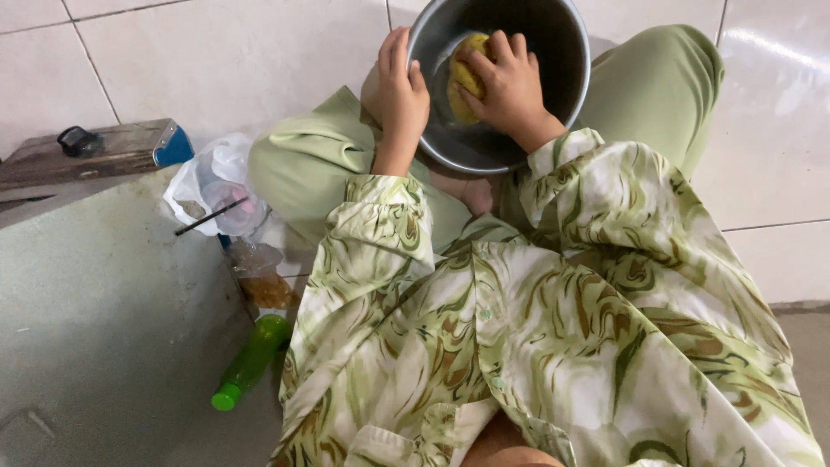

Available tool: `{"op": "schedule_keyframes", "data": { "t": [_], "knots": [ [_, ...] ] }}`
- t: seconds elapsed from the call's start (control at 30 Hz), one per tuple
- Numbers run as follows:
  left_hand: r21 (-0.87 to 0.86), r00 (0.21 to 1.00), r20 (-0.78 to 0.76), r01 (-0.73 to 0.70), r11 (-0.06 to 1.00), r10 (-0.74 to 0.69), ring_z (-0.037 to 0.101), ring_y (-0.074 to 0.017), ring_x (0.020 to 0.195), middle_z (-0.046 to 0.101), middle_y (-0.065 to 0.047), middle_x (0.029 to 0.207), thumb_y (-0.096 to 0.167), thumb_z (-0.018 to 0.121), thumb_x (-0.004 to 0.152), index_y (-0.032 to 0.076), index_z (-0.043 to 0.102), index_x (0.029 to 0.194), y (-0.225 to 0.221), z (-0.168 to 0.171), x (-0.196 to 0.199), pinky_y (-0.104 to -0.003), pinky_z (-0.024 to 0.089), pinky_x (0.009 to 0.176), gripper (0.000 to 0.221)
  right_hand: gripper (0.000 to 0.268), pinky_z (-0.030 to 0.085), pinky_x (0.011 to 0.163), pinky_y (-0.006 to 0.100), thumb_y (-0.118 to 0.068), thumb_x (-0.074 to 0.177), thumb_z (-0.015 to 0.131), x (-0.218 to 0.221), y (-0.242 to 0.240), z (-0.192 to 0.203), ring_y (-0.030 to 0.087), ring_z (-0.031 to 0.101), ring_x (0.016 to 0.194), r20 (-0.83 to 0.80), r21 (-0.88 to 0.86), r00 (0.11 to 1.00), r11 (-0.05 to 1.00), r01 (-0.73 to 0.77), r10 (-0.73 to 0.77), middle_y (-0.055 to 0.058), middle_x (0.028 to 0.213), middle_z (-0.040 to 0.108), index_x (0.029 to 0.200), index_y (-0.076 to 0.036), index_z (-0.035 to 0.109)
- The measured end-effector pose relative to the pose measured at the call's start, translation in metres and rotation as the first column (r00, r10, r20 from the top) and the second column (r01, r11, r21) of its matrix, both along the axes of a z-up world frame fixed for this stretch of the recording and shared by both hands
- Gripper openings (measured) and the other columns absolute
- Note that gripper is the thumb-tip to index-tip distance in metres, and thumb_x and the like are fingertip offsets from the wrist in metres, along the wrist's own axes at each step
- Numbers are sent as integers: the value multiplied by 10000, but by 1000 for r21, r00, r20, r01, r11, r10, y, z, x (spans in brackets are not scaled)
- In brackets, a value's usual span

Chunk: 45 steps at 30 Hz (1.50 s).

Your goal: A person sitting on a tiled floor is kneading a ball of yellow dough in a metal bowl.

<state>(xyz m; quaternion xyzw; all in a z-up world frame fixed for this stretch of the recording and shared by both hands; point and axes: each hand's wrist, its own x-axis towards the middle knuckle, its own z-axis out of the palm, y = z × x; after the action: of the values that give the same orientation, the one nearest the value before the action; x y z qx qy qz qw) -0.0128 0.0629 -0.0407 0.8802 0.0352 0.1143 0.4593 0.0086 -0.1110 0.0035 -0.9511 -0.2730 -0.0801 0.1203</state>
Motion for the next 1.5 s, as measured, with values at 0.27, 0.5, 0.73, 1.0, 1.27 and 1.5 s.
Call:
{"op": "schedule_keyframes", "data": {
  "t": [0.27,0.5,0.73,1.0,1.27,1.5],
  "knots": [
    [-1,999,-23,36,999,-36,480,-305,1278,397,-104,1379,-100,555,848,89,414,1305,-2,-12,3,-380,442,1081,515,996,424,779,627,-464,597,811,-28,-13,-22,432,247,1254,-246,-238,963,956,-174,114,180,1436,219,1463,-388,323],
    [-4,1000,-30,-3,1000,3,481,-277,1285,424,-78,1363,-92,544,854,107,403,1319,-5,-14,0,-356,451,1076,525,505,412,709,480,-435,736,754,-15,7,-35,321,456,929,10,-129,998,990,-61,63,94,1213,476,1199,-286,618],
    [-1,1000,7,9,1000,-9,497,-303,1257,441,-107,1339,-109,534,840,74,409,1310,-3,-12,3,-370,440,1076,520,362,468,618,505,-368,785,750,9,9,-46,344,474,878,-37,53,992,991,121,-119,100,1061,513,1113,-240,666],
    [-41,1000,-8,-8,999,8,483,-310,1268,421,-115,1348,-119,540,828,79,420,1304,-3,-9,4,-373,432,1080,529,721,522,828,321,85,898,695,5,-27,13,245,511,1011,-391,781,880,603,162,270,147,1189,429,1422,-126,248],
    [-22,1000,-22,-6,1000,5,486,-289,1278,409,-97,1363,-128,552,834,104,402,1325,-4,-16,4,-356,447,1093,563,848,444,890,466,-69,589,757,-25,-29,20,435,396,1072,-475,339,873,939,66,110,232,1197,306,1349,-109,383],
    [-4,999,-38,-9,1000,9,492,-289,1279,423,-98,1363,-103,546,860,143,395,1327,-3,-14,1,-364,454,1083,550,658,470,869,471,-223,597,853,-24,-4,-10,404,543,1042,-383,295,922,953,66,54,219,1245,440,1157,-81,537]
  ]
}}
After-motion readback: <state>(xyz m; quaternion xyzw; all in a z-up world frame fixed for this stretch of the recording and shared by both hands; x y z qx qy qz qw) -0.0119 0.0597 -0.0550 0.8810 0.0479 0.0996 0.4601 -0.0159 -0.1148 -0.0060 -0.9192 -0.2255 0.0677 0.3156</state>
